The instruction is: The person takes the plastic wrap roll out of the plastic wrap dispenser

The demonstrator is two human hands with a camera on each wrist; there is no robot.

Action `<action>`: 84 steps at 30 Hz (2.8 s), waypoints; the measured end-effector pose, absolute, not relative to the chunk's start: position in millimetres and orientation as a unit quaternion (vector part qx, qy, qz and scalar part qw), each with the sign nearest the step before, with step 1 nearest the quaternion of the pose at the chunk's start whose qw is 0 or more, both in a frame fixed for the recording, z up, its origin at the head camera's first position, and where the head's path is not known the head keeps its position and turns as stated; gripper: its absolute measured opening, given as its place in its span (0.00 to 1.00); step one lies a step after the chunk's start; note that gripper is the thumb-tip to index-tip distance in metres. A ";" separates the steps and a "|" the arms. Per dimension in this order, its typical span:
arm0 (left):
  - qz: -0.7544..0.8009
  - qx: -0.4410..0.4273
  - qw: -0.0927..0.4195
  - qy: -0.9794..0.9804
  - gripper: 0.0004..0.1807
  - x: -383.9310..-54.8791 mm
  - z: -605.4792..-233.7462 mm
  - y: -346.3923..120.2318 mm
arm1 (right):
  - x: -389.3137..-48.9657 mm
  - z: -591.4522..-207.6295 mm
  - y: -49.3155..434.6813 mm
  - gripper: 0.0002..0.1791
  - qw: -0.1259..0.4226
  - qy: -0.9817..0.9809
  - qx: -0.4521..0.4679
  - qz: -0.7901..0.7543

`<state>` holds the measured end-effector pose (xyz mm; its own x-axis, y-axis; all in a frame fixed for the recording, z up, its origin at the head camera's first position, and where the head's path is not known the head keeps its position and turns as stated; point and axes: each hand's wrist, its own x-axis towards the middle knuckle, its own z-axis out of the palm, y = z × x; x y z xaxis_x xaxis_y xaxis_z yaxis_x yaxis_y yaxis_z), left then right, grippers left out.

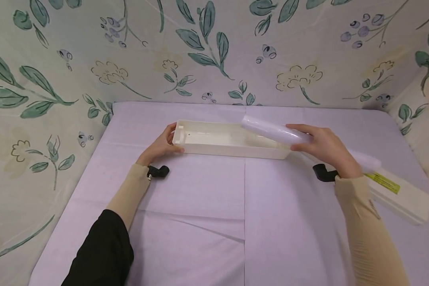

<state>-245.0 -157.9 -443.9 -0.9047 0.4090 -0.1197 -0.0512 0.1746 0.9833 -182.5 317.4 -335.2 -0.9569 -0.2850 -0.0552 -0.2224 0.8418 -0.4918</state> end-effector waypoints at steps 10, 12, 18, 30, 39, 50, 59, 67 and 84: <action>0.631 0.117 0.180 0.745 0.57 -244.5 -442.8 -158.0 | -174.1 -338.4 327.2 0.36 0.039 0.958 -0.128 -0.253; 0.631 0.117 0.179 0.745 0.57 -244.1 -442.8 -157.9 | -172.2 -338.3 329.4 0.36 0.035 0.959 -0.125 -0.251; 0.631 0.120 0.181 0.745 0.57 -244.0 -442.6 -157.5 | -165.3 -339.3 337.6 0.36 0.028 0.963 -0.116 -0.242; 0.632 0.118 0.204 0.738 0.56 -235.6 -421.2 -154.6 | -150.7 -341.6 361.6 0.37 0.014 0.965 -0.098 -0.242; 0.631 0.121 0.192 0.742 0.57 -246.2 -443.6 -157.5 | -143.8 -345.1 374.3 0.37 0.012 0.972 -0.080 -0.223; 0.630 0.112 0.180 0.747 0.57 -244.3 -443.8 -158.0 | -136.0 -349.9 380.5 0.39 0.034 0.973 -0.056 -0.223; 0.628 0.119 0.185 0.747 0.57 -245.4 -443.9 -158.5 | -126.7 -351.5 391.5 0.39 0.029 0.974 -0.039 -0.222; 0.636 0.118 0.182 0.741 0.56 -247.4 -447.5 -159.4 | -119.1 -356.5 397.1 0.41 0.041 0.976 -0.012 -0.211; 0.638 0.124 0.192 0.735 0.57 -248.3 -445.3 -159.2 | -101.7 -364.1 413.3 0.43 0.045 0.977 0.025 -0.206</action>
